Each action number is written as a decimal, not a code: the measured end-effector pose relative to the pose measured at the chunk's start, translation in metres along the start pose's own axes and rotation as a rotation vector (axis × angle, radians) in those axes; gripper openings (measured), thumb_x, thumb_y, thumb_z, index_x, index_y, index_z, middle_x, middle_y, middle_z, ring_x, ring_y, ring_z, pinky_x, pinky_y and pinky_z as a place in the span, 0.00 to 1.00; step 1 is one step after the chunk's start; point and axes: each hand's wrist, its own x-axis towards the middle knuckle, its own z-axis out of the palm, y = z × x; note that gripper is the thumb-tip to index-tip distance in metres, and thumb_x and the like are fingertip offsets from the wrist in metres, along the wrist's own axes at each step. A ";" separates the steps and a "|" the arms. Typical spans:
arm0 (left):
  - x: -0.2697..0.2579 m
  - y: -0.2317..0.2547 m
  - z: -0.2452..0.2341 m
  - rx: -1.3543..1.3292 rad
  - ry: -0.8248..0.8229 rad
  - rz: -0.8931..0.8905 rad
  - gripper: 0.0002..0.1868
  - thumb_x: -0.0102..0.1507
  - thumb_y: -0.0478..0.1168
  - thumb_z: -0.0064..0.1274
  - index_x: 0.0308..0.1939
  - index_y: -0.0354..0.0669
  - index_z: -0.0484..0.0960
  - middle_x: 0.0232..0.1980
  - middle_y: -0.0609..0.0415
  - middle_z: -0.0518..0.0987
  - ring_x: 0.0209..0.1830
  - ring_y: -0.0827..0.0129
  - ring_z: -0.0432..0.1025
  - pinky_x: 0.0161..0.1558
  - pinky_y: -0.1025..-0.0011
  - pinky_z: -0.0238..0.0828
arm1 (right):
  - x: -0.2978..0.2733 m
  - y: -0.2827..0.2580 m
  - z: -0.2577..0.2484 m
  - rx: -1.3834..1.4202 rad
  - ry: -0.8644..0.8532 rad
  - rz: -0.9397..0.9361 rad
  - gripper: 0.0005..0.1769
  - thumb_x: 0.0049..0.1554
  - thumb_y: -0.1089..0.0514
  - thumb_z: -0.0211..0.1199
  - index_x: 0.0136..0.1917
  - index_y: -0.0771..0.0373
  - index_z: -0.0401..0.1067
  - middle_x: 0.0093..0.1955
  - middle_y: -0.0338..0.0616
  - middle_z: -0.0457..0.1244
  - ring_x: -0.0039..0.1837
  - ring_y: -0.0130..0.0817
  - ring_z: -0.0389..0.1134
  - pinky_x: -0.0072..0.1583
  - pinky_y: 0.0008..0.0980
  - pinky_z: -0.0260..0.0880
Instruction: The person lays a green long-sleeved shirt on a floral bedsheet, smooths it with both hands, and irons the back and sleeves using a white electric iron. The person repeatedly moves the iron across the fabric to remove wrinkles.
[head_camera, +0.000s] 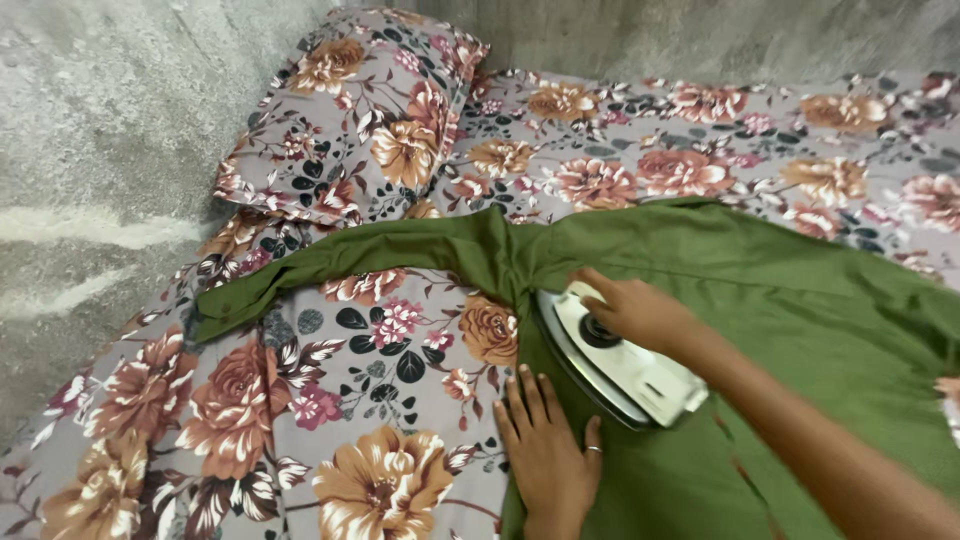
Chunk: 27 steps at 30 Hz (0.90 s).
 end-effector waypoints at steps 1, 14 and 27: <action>0.000 0.000 -0.001 0.005 0.019 0.010 0.47 0.61 0.60 0.49 0.70 0.24 0.59 0.77 0.33 0.53 0.78 0.42 0.42 0.73 0.44 0.28 | 0.008 0.001 -0.002 0.001 0.006 0.024 0.29 0.62 0.42 0.53 0.75 0.43 0.57 0.46 0.61 0.71 0.51 0.61 0.72 0.57 0.56 0.69; -0.082 -0.011 -0.049 0.024 -0.087 0.079 0.48 0.61 0.63 0.48 0.72 0.28 0.56 0.81 0.36 0.49 0.81 0.41 0.41 0.73 0.39 0.29 | -0.121 -0.025 0.000 -0.046 -0.194 0.064 0.28 0.61 0.39 0.49 0.74 0.34 0.56 0.41 0.58 0.70 0.47 0.58 0.72 0.54 0.56 0.69; -0.100 -0.009 -0.046 -0.051 -0.285 0.110 0.48 0.64 0.58 0.47 0.76 0.26 0.48 0.82 0.33 0.43 0.82 0.44 0.35 0.74 0.50 0.25 | -0.091 -0.051 0.010 0.020 -0.027 -0.100 0.28 0.63 0.42 0.52 0.74 0.44 0.56 0.46 0.60 0.70 0.49 0.62 0.71 0.53 0.58 0.69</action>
